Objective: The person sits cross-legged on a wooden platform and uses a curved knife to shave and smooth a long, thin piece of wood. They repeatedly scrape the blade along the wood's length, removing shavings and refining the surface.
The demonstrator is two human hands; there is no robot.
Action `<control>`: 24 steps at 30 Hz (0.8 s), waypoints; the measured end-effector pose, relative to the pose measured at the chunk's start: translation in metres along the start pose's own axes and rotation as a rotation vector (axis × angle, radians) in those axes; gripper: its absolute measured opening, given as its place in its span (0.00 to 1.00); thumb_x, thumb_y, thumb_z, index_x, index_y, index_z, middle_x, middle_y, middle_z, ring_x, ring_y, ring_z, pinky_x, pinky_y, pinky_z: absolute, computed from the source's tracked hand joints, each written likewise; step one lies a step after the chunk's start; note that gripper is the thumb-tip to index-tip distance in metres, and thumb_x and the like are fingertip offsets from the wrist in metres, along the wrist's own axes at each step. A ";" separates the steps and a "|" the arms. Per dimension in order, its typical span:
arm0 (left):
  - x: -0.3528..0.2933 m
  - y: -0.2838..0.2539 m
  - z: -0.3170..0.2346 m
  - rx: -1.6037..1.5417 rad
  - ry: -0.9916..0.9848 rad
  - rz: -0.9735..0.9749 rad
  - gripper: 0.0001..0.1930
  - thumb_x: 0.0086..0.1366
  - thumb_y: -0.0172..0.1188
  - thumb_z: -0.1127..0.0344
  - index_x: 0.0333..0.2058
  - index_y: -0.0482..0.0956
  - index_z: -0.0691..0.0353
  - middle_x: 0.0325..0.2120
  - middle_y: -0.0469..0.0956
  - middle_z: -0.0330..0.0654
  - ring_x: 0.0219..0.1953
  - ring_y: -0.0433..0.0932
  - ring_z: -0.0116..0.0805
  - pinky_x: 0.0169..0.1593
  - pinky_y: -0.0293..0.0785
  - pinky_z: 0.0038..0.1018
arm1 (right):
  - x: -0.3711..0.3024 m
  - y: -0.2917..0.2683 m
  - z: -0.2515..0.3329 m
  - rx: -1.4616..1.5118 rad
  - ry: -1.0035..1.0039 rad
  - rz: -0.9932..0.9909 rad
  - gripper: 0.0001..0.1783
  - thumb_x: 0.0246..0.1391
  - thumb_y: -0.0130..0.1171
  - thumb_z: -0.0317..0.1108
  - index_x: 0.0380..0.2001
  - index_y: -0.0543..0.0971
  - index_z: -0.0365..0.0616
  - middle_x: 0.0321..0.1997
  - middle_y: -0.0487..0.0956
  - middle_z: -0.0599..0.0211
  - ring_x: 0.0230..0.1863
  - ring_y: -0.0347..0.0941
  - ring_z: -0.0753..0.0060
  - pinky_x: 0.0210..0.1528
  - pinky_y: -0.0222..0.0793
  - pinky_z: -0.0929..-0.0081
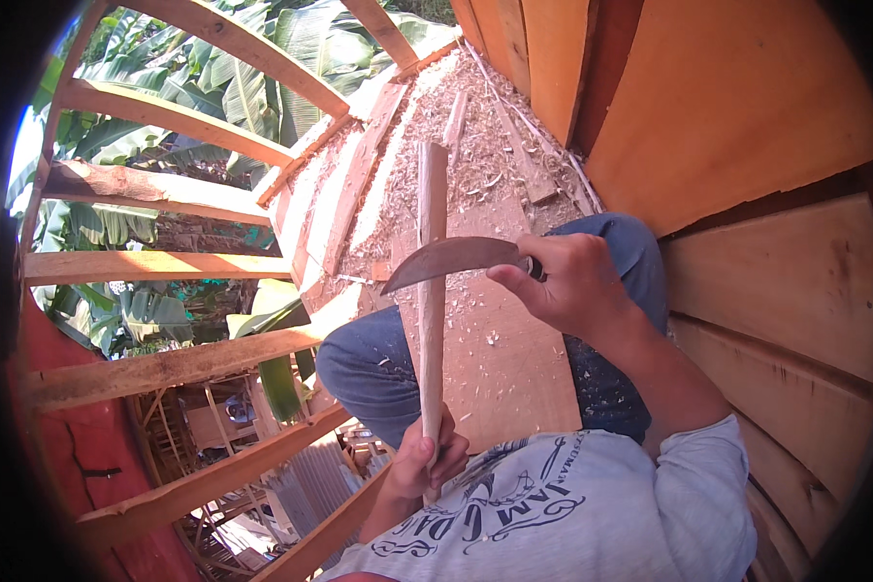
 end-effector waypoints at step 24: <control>-0.001 0.007 0.004 0.208 0.019 -0.095 0.23 0.65 0.49 0.44 0.31 0.57 0.60 0.15 0.58 0.33 0.12 0.54 0.17 0.13 0.49 0.15 | -0.006 0.008 -0.002 0.206 0.098 0.138 0.22 0.52 0.60 0.50 0.23 0.77 0.39 0.14 0.71 0.56 0.18 0.72 0.53 0.20 0.66 0.67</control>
Point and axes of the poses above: each hand's wrist, its own x-axis towards the middle knuckle, its own y-axis out of the palm, z = x × y, the point moved 4 cm from there along x, towards the middle knuckle
